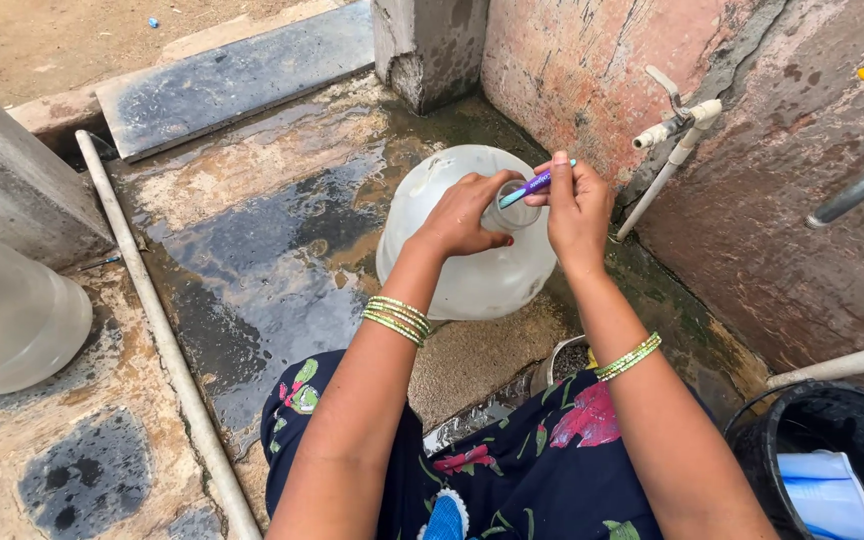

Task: The person cleans a large plastic jug by shaking it with water and small stones, scrubbing the neck with a toothbrush, and wiping the exterior with a sponge.

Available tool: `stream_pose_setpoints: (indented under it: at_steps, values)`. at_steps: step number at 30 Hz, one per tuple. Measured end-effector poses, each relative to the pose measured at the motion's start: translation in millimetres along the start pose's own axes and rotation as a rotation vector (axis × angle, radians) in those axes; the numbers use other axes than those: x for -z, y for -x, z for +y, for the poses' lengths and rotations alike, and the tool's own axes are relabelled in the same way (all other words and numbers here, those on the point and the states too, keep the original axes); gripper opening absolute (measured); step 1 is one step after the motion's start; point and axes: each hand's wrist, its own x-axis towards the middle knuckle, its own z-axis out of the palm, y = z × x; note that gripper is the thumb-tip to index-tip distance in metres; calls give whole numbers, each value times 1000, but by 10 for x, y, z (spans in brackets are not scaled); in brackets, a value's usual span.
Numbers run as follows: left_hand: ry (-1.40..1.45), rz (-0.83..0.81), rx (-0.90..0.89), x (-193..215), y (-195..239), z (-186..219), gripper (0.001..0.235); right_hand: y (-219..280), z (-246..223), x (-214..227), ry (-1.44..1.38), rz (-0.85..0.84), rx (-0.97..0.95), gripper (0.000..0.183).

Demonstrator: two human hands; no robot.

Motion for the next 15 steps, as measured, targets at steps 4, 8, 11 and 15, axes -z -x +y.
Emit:
stream_pose_setpoints:
  at_steps: [4,8,11,15]
  values:
    - [68,-43,1,-57,-22,-215,91,-42,58,28,-21,-104,18,44]
    - [102,-143,3,16,-60,-297,101,-135,-202,61,211,-344,111,49]
    - [120,-228,-52,-40,-67,-439,97,-187,-287,50,390,-534,319,50]
    - [190,-378,28,-33,-91,-417,68,-158,-577,-6,540,-770,628,44]
